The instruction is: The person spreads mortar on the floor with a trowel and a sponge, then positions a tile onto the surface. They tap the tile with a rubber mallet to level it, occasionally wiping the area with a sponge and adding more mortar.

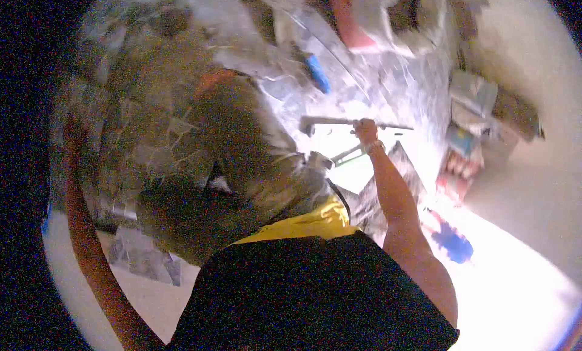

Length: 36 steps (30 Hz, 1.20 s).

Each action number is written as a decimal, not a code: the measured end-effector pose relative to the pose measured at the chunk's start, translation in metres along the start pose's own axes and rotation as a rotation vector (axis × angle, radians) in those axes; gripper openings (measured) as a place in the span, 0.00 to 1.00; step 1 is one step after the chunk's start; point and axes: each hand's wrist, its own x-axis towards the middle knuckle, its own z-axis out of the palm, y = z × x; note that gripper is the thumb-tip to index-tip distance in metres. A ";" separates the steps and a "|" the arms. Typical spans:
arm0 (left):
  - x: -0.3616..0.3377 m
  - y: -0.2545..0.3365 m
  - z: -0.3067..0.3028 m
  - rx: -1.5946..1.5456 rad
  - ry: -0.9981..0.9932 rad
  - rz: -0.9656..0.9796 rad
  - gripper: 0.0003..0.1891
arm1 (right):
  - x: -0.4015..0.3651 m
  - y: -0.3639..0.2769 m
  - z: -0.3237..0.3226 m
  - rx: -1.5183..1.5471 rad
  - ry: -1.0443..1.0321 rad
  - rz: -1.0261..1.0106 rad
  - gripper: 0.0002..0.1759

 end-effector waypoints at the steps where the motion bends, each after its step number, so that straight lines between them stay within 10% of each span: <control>1: -0.005 -0.009 -0.004 -0.009 0.166 0.079 0.38 | -0.010 0.016 0.003 -0.168 0.060 -0.034 0.10; 3: -0.004 -0.050 0.033 0.041 -0.123 -0.113 0.36 | -0.028 0.026 0.003 0.110 -0.040 0.142 0.11; 5: 0.002 -0.061 0.047 -0.321 -0.053 -0.385 0.36 | -0.035 0.089 0.061 -0.557 -0.142 -0.546 0.13; 7: 0.014 -0.055 0.048 -0.360 -0.058 -0.384 0.35 | -0.045 0.096 0.083 -0.603 -0.104 -0.714 0.13; 10: -0.014 -0.015 -0.014 -0.329 -0.145 -0.393 0.32 | -0.052 0.069 0.110 -0.153 -0.115 -0.271 0.11; 15: -0.021 0.099 -0.147 -0.545 -0.117 -0.729 0.29 | -0.058 0.049 0.127 -0.013 -0.122 -0.164 0.10; 16: -0.007 0.120 -0.190 -0.311 -0.403 -0.867 0.32 | -0.062 0.048 0.123 0.003 -0.145 -0.123 0.10; 21: -0.020 0.052 -0.095 -0.301 -0.258 -0.915 0.45 | -0.089 0.066 0.093 0.030 -0.099 0.006 0.09; 25: 0.002 0.075 -0.153 -0.214 -0.452 -1.011 0.52 | -0.114 0.046 0.053 0.068 -0.003 0.083 0.10; 33: -0.003 0.075 -0.168 -0.301 -0.389 -0.967 0.57 | -0.041 -0.112 -0.082 0.222 -0.026 -0.291 0.12; 36: -0.010 0.074 -0.157 -0.297 -0.347 -0.945 0.61 | -0.027 -0.332 -0.137 0.396 -0.092 -0.563 0.16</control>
